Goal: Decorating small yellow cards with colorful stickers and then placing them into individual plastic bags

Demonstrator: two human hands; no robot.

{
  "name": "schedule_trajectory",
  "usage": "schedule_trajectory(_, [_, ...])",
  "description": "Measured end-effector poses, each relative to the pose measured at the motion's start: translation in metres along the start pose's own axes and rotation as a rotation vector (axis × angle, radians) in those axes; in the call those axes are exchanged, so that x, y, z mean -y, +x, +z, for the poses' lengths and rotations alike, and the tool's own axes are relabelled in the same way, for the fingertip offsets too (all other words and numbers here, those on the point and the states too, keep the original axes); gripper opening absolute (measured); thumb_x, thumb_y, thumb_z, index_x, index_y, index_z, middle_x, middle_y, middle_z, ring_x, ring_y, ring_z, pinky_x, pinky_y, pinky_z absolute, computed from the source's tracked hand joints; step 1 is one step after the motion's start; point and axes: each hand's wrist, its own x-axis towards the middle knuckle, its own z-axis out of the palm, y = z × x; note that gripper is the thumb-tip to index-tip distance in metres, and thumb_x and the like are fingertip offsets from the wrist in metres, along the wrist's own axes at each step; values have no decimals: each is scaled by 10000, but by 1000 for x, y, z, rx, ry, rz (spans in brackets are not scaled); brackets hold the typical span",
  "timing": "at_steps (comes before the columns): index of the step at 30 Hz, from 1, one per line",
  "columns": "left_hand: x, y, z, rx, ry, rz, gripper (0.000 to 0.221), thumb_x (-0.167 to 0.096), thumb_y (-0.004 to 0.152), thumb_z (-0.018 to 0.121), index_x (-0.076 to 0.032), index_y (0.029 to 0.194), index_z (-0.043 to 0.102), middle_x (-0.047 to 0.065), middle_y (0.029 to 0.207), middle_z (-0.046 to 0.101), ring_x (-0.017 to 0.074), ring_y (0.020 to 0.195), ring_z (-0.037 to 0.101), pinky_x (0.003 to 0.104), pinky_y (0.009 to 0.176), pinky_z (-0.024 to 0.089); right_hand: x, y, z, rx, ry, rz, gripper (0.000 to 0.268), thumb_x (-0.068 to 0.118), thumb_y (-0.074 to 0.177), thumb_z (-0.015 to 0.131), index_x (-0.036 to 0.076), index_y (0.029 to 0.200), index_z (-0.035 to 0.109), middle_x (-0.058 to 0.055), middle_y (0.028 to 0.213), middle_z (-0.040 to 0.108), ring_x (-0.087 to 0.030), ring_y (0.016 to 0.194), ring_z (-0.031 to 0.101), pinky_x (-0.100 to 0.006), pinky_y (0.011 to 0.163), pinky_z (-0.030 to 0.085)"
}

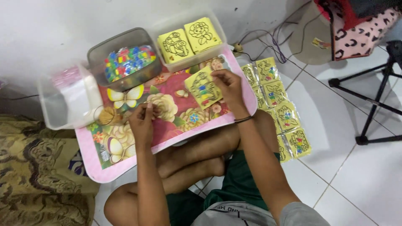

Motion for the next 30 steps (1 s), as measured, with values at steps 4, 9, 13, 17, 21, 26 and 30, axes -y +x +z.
schedule_trajectory(4, [4, -1, 2, -12, -11, -7, 201, -117, 1072, 601, -18, 940, 714, 138, 768, 718, 158, 633, 646, 227, 618, 483, 23, 8, -70, -129, -96, -2, 93, 63, 928, 686, 84, 997, 745, 10, 821, 668, -62, 761, 560, -236, 717, 480])
schedule_trajectory(9, [-9, -3, 4, -5, 52, -9, 200, -117, 1084, 597, -16, 948, 703, 141, 776, 711, 164, 644, 627, 229, 628, 475, 57, 20, -145, -329, -261, -70, 140, 43, 962, 681, 109, 1084, 666, -7, 882, 682, -89, 762, 571, -245, 718, 451])
schedule_trajectory(13, [-15, -5, 7, -8, 63, -15, 208, -123, 1088, 601, -19, 938, 702, 137, 776, 711, 145, 642, 601, 223, 630, 459, 15, 23, -215, -441, -319, -16, 258, -4, 920, 688, 128, 1134, 631, -12, 869, 691, -59, 753, 563, -211, 685, 444])
schedule_trajectory(17, [-17, -5, 10, -16, 56, -27, 224, -142, 1097, 595, -20, 939, 696, 136, 784, 702, 157, 661, 604, 226, 638, 459, -45, 19, -273, -514, -450, 39, 295, -34, 888, 708, 93, 1145, 639, -51, 857, 690, -111, 772, 612, -253, 706, 492])
schedule_trajectory(21, [-22, -5, 11, -23, 85, -43, 238, -158, 1099, 600, -16, 936, 697, 146, 793, 707, 167, 674, 611, 235, 650, 465, -110, 10, -316, -498, -713, 176, 299, 10, 840, 755, 178, 1083, 708, -18, 846, 729, -145, 820, 705, -319, 717, 541])
schedule_trajectory(26, [-18, -4, 12, -21, 86, -36, 243, -161, 1101, 596, -17, 936, 702, 150, 796, 709, 164, 674, 607, 239, 646, 456, -155, 8, -335, -408, -835, 205, 254, -6, 825, 746, 209, 962, 743, -44, 810, 732, -213, 807, 717, -319, 741, 547])
schedule_trajectory(30, [-15, -3, 11, -28, 76, -36, 240, -157, 1098, 591, -19, 933, 699, 147, 789, 711, 163, 673, 622, 232, 641, 456, -160, 10, -329, -368, -910, 173, 221, -40, 840, 740, 150, 951, 726, -109, 799, 722, -292, 860, 730, -415, 779, 569])
